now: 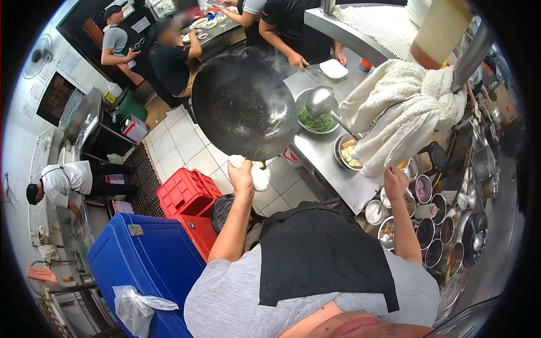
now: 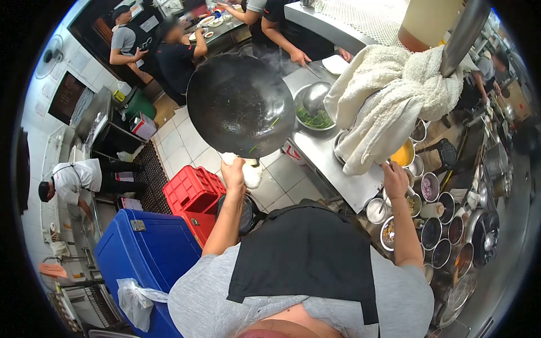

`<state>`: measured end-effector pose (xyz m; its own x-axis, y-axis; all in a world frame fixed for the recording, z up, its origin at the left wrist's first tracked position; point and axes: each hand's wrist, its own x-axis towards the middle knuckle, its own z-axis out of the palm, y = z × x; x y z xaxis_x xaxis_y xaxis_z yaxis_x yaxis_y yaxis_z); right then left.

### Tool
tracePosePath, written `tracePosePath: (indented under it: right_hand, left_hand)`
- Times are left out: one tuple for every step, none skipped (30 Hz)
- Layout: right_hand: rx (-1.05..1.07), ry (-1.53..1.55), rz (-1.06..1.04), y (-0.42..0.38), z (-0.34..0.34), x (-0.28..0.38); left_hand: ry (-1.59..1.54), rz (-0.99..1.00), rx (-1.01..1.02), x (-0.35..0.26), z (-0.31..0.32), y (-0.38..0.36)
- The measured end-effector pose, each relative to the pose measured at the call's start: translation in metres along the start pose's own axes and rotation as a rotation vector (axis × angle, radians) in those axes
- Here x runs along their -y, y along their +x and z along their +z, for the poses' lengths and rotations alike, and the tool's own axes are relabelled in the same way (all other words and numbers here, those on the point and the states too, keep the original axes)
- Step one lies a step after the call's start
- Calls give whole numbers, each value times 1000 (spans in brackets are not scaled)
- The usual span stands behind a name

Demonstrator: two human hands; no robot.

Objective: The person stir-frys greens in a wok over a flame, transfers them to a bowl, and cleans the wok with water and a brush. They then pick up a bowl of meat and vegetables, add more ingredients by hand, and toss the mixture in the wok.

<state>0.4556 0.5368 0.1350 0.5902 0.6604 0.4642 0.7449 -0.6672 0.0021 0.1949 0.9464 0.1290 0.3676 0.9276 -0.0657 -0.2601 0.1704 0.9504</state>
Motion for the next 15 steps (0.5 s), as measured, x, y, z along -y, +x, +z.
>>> tracePosePath:
  right_hand:
    - [10,-1,22,-3,2,7]
    - [-8,122,19,1,0,22]
    - [0,122,25,0,0,37]
    - [-23,167,18,1,-1,49]
    - [-49,211,9,2,-1,56]
    - [-49,209,12,3,-1,57]
    - [-36,191,-23,3,-2,58]
    - [-25,173,-58,3,-3,59]
    - [-14,154,-92,3,-5,60]
    - [-16,150,-87,3,-6,54]
    - [-1,118,-67,4,-12,47]
    - [16,87,-47,4,-15,42]
    - [13,79,-39,4,-18,40]
    - [-7,28,-9,5,-25,41]
    - [-23,-24,24,5,-31,42]
  left_hand:
    - [-12,0,2,1,-4,0]
    - [-19,5,42,-3,-4,0]
    - [-13,-3,44,-1,-7,1]
    - [-41,-2,51,2,-8,3]
    - [-71,1,59,0,-7,4]
    - [-91,-19,60,-6,-4,3]
    - [-90,-21,64,-5,-3,5]
    - [-110,-24,55,-4,-3,8]
    - [-130,-27,48,-2,-4,12]
    - [-132,-28,54,1,-6,17]
    - [-81,-8,46,1,-7,21]
    - [-31,11,39,1,-9,24]
    - [-33,9,50,2,-11,26]
    - [-4,54,39,-4,-12,23]
    - [27,96,29,-7,-15,19]
